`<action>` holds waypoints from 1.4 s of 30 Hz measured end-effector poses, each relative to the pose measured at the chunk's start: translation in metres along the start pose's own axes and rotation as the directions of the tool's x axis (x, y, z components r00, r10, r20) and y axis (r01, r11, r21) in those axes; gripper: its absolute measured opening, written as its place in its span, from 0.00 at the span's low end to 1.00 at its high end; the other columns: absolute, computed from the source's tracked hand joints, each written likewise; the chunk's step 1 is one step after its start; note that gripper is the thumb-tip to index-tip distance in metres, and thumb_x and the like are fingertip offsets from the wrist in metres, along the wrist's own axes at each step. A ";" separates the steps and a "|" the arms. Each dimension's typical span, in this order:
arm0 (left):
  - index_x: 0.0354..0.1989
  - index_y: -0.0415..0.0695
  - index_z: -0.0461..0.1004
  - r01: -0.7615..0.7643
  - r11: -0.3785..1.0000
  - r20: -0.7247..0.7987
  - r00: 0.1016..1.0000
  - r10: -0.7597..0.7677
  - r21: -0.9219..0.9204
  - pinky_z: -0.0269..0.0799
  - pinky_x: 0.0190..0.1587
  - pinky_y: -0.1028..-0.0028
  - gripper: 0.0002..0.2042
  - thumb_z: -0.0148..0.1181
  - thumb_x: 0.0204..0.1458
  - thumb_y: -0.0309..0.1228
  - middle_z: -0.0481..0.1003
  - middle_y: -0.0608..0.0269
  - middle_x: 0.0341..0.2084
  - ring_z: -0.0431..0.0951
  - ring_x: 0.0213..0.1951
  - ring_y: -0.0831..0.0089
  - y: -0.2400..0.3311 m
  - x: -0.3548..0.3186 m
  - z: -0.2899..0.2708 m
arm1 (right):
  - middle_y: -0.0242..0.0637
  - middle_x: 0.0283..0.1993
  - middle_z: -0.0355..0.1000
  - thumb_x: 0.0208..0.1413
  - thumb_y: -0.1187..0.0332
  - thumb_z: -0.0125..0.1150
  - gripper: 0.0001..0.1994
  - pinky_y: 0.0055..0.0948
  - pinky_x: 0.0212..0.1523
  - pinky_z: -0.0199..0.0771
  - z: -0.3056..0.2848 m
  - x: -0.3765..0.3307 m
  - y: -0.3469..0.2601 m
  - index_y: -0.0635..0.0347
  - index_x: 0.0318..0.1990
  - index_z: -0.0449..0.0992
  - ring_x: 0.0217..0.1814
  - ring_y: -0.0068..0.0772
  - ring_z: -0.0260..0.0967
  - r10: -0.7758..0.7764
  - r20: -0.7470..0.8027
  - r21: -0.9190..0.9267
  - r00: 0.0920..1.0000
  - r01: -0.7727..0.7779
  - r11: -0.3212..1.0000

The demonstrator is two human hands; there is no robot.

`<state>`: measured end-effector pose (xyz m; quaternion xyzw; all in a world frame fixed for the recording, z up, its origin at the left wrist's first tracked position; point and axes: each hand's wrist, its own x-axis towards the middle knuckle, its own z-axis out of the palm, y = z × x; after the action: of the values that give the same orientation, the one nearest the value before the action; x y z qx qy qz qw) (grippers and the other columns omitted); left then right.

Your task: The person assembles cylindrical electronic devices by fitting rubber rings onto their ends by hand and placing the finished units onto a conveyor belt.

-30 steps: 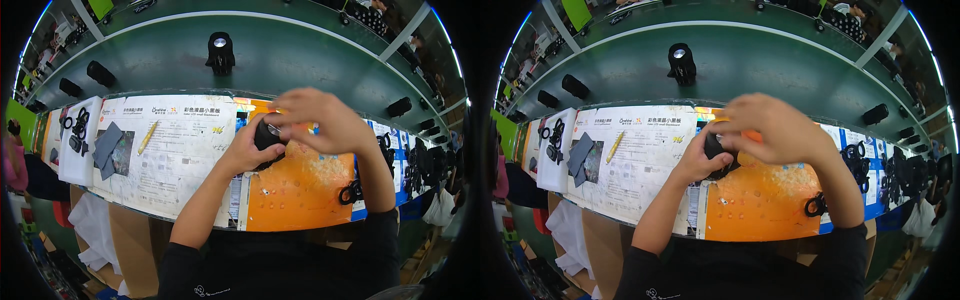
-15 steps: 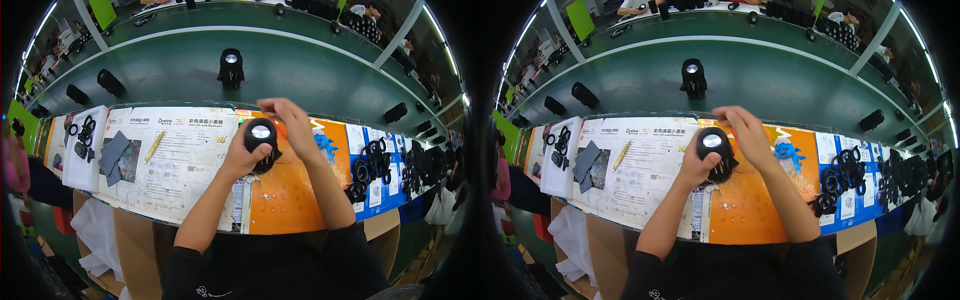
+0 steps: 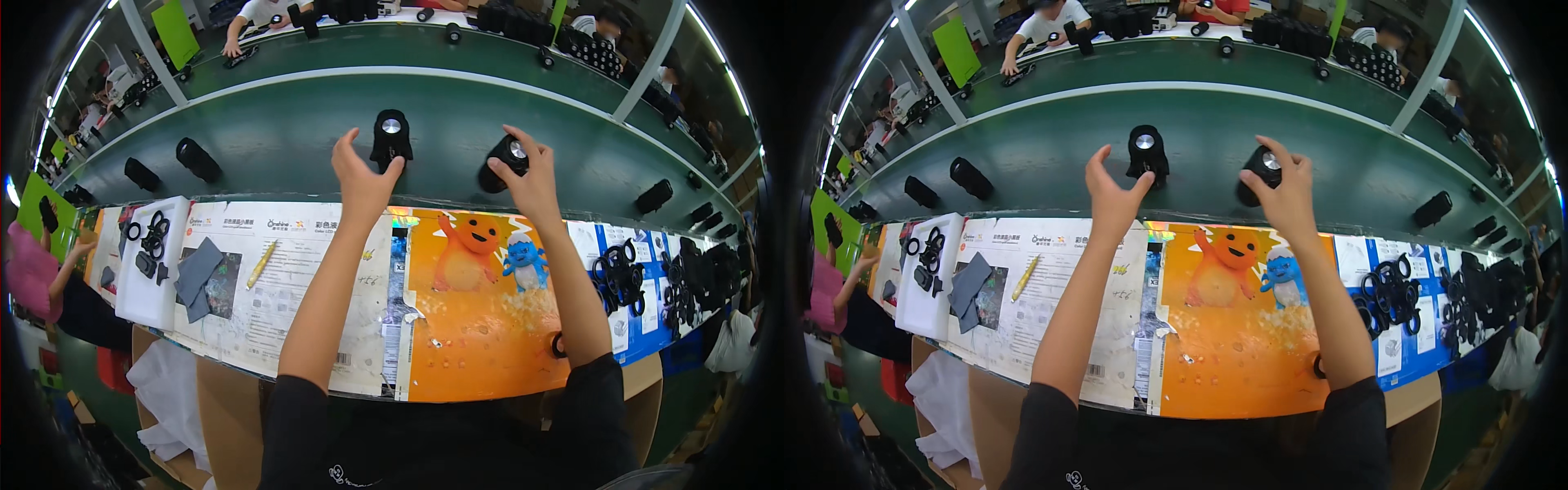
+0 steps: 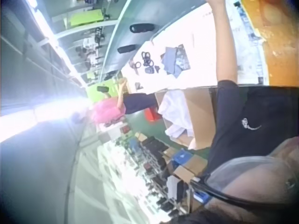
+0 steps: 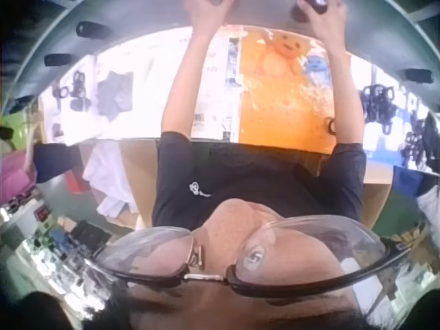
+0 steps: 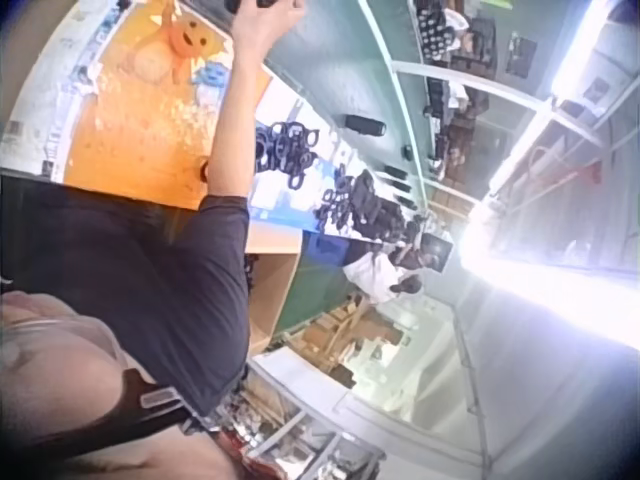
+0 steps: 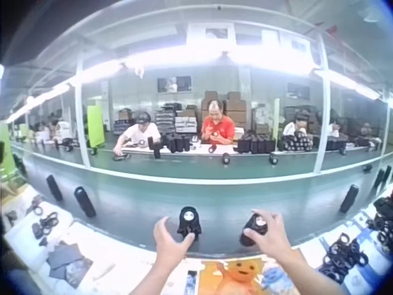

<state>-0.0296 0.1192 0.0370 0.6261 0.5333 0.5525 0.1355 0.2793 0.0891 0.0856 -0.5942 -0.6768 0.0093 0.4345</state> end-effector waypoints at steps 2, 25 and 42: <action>0.77 0.37 0.56 0.030 0.997 -0.042 0.999 -0.027 0.072 0.58 0.78 0.51 0.49 0.82 0.50 0.38 0.64 0.40 0.71 0.63 0.74 0.41 -0.009 0.020 0.022 | 0.57 0.60 0.70 0.58 0.58 0.81 0.31 0.49 0.67 0.74 0.001 0.013 0.023 0.36 0.70 0.79 0.65 0.62 0.71 0.009 0.009 -0.070 1.000 -0.009 0.998; 0.65 0.38 0.71 0.456 0.393 0.423 0.890 -0.173 -0.799 0.78 0.63 0.68 0.36 0.81 0.57 0.48 0.82 0.57 0.50 0.83 0.54 0.68 0.068 -0.103 -0.041 | 0.53 0.72 0.71 0.60 0.70 0.81 0.48 0.35 0.69 0.78 0.014 -0.171 -0.094 0.68 0.83 0.56 0.70 0.37 0.76 0.012 0.331 0.785 0.943 -0.283 0.551; 0.65 0.41 0.70 0.435 0.157 0.423 0.900 -0.105 -0.887 0.85 0.60 0.59 0.41 0.84 0.51 0.53 0.80 0.55 0.50 0.85 0.54 0.59 0.062 -0.128 -0.029 | 0.50 0.68 0.74 0.55 0.71 0.84 0.46 0.36 0.66 0.80 0.029 -0.202 -0.097 0.67 0.80 0.64 0.70 0.37 0.76 0.025 0.358 0.760 0.933 -0.307 0.572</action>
<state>0.0010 -0.0225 0.0240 0.3613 0.1498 0.6393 0.6621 0.1679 -0.0888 0.0029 -0.3849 -0.5977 0.4483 0.5419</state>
